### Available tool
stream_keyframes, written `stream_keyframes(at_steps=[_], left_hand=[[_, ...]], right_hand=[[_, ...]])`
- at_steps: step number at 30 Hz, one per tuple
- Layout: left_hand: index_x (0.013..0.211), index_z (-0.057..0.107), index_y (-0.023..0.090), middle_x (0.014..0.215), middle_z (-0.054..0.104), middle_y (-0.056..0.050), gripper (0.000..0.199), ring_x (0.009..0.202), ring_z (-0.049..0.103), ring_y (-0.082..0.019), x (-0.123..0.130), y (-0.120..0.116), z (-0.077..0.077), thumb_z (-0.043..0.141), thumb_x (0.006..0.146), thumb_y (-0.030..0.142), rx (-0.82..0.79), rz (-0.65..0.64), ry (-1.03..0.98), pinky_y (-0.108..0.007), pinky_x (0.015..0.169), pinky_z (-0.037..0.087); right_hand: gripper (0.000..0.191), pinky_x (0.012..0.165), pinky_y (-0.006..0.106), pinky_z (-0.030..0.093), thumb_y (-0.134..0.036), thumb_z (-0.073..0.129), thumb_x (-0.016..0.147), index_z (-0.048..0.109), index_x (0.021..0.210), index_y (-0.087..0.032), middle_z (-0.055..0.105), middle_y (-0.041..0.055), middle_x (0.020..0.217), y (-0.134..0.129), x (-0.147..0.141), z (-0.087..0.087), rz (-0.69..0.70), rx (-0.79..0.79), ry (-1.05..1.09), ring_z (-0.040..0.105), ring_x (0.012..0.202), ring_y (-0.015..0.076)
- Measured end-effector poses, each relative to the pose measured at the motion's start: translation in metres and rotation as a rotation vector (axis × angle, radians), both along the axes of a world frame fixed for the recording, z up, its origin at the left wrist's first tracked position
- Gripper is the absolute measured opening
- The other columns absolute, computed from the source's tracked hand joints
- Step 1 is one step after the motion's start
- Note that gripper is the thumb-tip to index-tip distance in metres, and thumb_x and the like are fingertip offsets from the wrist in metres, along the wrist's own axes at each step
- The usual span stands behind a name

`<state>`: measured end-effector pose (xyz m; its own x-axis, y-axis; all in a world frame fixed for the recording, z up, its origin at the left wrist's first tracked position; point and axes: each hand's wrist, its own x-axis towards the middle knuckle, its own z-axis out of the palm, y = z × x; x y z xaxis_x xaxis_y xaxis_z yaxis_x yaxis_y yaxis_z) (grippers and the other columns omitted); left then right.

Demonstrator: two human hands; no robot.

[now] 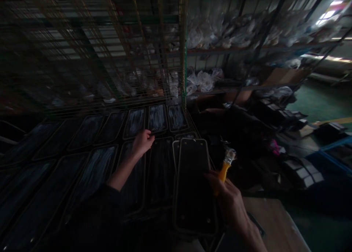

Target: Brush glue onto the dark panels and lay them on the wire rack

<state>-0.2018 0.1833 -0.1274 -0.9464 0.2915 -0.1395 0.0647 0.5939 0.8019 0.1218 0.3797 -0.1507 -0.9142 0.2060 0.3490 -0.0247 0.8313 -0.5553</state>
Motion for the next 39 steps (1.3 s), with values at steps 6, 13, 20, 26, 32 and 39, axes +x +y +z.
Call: stream_keyframes(at_steps=[6, 13, 20, 26, 32, 39], left_hand=[[0.094, 0.058, 0.02, 0.072, 0.062, 0.001, 0.031, 0.061, 0.06, -0.014, 0.159, -0.051, -0.013, 0.052, 0.089, 0.05, -0.044, -0.466, -0.134, -0.024, 0.056, 0.044], [0.099, 0.058, 0.021, 0.088, 0.064, -0.001, 0.022, 0.076, 0.064, -0.016, 0.197, -0.052, -0.01, 0.048, 0.094, 0.04, -0.165, -0.344, 0.21, -0.028, 0.069, 0.046], [0.106, 0.061, 0.02, 0.104, 0.065, -0.005, 0.021, 0.087, 0.065, -0.02, 0.099, 0.07, 0.032, 0.043, 0.095, 0.022, -0.365, -0.713, 0.732, -0.03, 0.068, 0.044], [0.088, 0.065, 0.017, 0.09, 0.065, -0.007, 0.019, 0.081, 0.062, -0.022, 0.053, 0.131, 0.005, 0.047, 0.09, 0.019, -0.432, -0.941, 0.782, -0.032, 0.065, 0.04], [0.084, 0.065, 0.016, 0.092, 0.067, -0.009, 0.022, 0.079, 0.062, -0.022, 0.048, 0.136, -0.003, 0.044, 0.089, 0.017, -0.349, -0.971, 0.742, -0.033, 0.068, 0.04], [0.088, 0.058, 0.017, 0.074, 0.066, -0.003, 0.016, 0.063, 0.064, -0.014, 0.042, 0.131, 0.011, 0.043, 0.091, 0.024, -0.086, -0.734, 0.483, -0.025, 0.061, 0.044]], right_hand=[[0.044, 0.068, 0.025, 0.055, -0.014, 0.039, 0.098, 0.049, 0.139, -0.028, 0.065, 0.0066, 0.099, 0.025, 0.002, 0.041, 0.104, 0.074, -0.102, 0.066, 0.083, 0.0157], [0.041, 0.077, 0.024, 0.054, -0.016, 0.042, 0.098, 0.053, 0.134, -0.032, 0.06, 0.0039, 0.117, 0.036, -0.031, 0.063, -0.025, 0.079, -0.076, 0.065, 0.095, 0.0152], [0.034, 0.077, 0.026, 0.05, -0.014, 0.044, 0.096, 0.056, 0.125, -0.028, 0.064, 0.0028, 0.107, 0.017, -0.033, 0.021, -0.214, 0.037, 0.146, 0.065, 0.092, 0.0163], [0.033, 0.07, 0.023, 0.049, -0.014, 0.043, 0.097, 0.056, 0.124, -0.026, 0.064, 0.0035, 0.101, 0.011, 0.016, -0.006, -0.308, -0.04, 0.156, 0.064, 0.085, 0.0145], [0.028, 0.07, 0.022, 0.052, -0.018, 0.041, 0.1, 0.058, 0.121, -0.022, 0.065, 0.0051, 0.098, 0.008, 0.05, -0.015, -0.389, -0.039, 0.171, 0.066, 0.082, 0.0132], [0.032, 0.071, 0.027, 0.054, -0.018, 0.046, 0.096, 0.056, 0.125, -0.026, 0.061, 0.0076, 0.102, -0.018, 0.022, -0.004, -0.301, -0.116, 0.236, 0.065, 0.086, 0.0172]])
